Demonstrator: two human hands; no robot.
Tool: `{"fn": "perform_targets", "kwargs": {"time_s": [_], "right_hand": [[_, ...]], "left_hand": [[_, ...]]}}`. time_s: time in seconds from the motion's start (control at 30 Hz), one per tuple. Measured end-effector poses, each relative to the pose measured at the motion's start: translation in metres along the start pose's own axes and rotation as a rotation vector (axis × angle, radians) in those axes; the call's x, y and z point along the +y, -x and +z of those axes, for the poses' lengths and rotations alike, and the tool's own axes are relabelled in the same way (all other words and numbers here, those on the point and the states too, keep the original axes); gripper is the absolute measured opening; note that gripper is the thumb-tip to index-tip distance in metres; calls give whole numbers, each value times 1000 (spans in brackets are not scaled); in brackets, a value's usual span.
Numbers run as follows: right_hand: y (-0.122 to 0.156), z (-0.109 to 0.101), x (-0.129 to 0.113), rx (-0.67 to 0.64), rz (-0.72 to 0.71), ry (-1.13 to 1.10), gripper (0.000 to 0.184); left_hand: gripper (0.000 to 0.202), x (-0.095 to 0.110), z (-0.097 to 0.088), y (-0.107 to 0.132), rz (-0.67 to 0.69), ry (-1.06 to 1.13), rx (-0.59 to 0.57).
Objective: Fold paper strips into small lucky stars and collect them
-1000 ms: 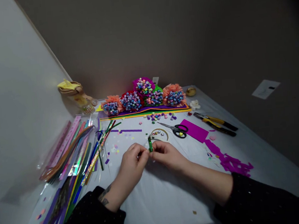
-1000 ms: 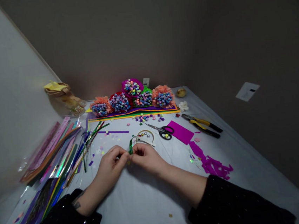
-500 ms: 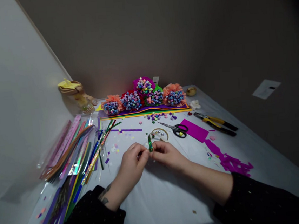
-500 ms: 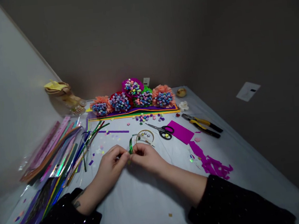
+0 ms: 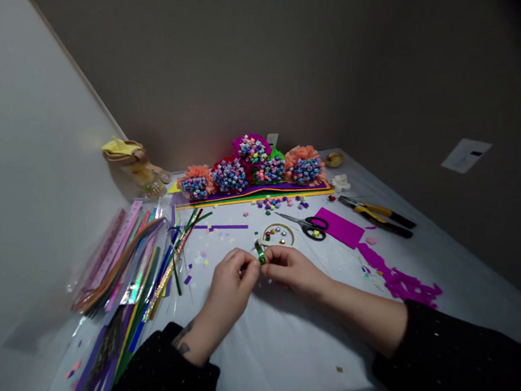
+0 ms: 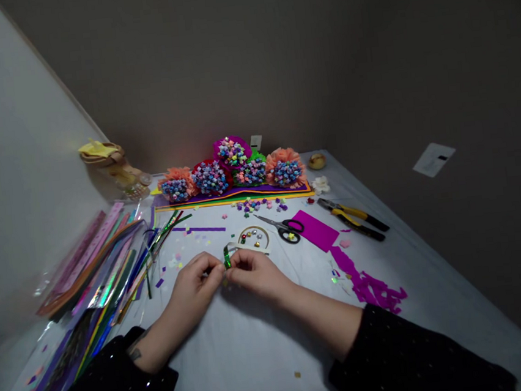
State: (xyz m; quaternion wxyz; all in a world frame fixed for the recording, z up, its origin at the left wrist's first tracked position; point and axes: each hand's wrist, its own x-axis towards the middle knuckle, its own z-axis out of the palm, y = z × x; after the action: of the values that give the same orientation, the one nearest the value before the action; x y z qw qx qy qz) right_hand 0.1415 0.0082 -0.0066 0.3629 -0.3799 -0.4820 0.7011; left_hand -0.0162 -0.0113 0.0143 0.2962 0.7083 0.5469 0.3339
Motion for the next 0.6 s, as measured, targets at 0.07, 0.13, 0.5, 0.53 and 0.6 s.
{"fn": "perform_targets", "kwargs": {"time_s": [0.07, 0.13, 0.5, 0.53, 0.6], "right_hand": [[0, 1, 0, 15, -8, 16, 20], [1, 1, -1, 32, -11, 27, 19], [2, 1, -1, 53, 0, -2, 14], [2, 1, -1, 49, -13, 16, 14], [1, 1, -1, 40, -41, 56, 14]], "left_hand": [[17, 0, 0, 0, 6, -2, -5], [17, 0, 0, 0, 9, -3, -11], [16, 2, 1, 0, -36, 31, -39], [15, 2, 1, 0, -46, 39, -45], [13, 2, 2, 0, -59, 53, -52]]}}
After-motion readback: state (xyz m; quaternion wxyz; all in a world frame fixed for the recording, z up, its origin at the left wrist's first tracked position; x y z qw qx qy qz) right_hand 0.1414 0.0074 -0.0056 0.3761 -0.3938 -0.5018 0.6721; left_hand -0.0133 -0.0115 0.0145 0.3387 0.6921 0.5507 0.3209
